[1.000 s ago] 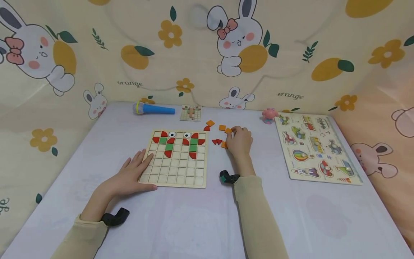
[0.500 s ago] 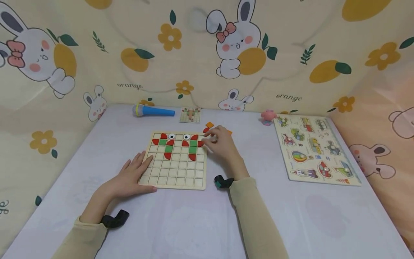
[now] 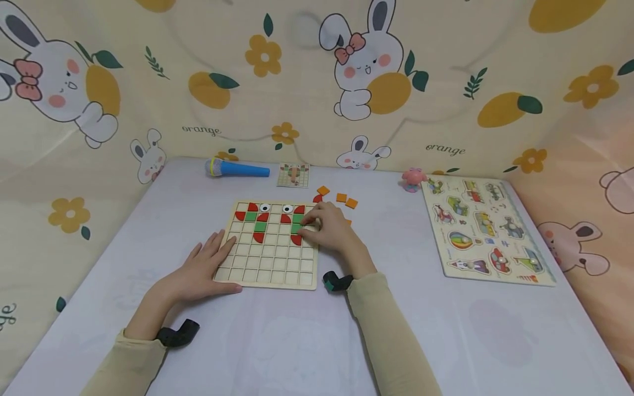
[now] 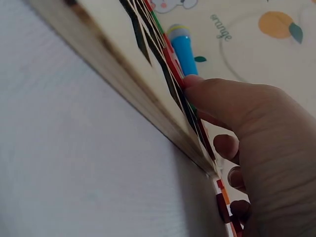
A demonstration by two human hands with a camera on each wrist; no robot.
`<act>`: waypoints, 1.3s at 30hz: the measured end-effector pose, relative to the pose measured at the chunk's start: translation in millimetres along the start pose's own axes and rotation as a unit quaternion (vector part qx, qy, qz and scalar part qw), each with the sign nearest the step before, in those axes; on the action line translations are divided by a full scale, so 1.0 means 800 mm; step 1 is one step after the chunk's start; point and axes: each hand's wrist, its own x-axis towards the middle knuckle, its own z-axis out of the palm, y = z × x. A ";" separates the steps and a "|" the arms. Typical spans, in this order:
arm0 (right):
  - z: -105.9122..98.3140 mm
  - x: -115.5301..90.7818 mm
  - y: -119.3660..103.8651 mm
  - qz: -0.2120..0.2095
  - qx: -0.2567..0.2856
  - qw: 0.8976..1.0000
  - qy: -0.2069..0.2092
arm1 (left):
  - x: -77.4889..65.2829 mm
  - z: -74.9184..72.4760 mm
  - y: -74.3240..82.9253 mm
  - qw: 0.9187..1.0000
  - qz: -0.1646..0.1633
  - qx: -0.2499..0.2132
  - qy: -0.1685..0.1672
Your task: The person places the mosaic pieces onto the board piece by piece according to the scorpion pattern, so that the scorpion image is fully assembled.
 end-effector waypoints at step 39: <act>-0.009 0.005 -0.032 0.119 0.123 0.980 0.104 | -0.003 -0.004 0.005 1.000 0.002 0.003 0.004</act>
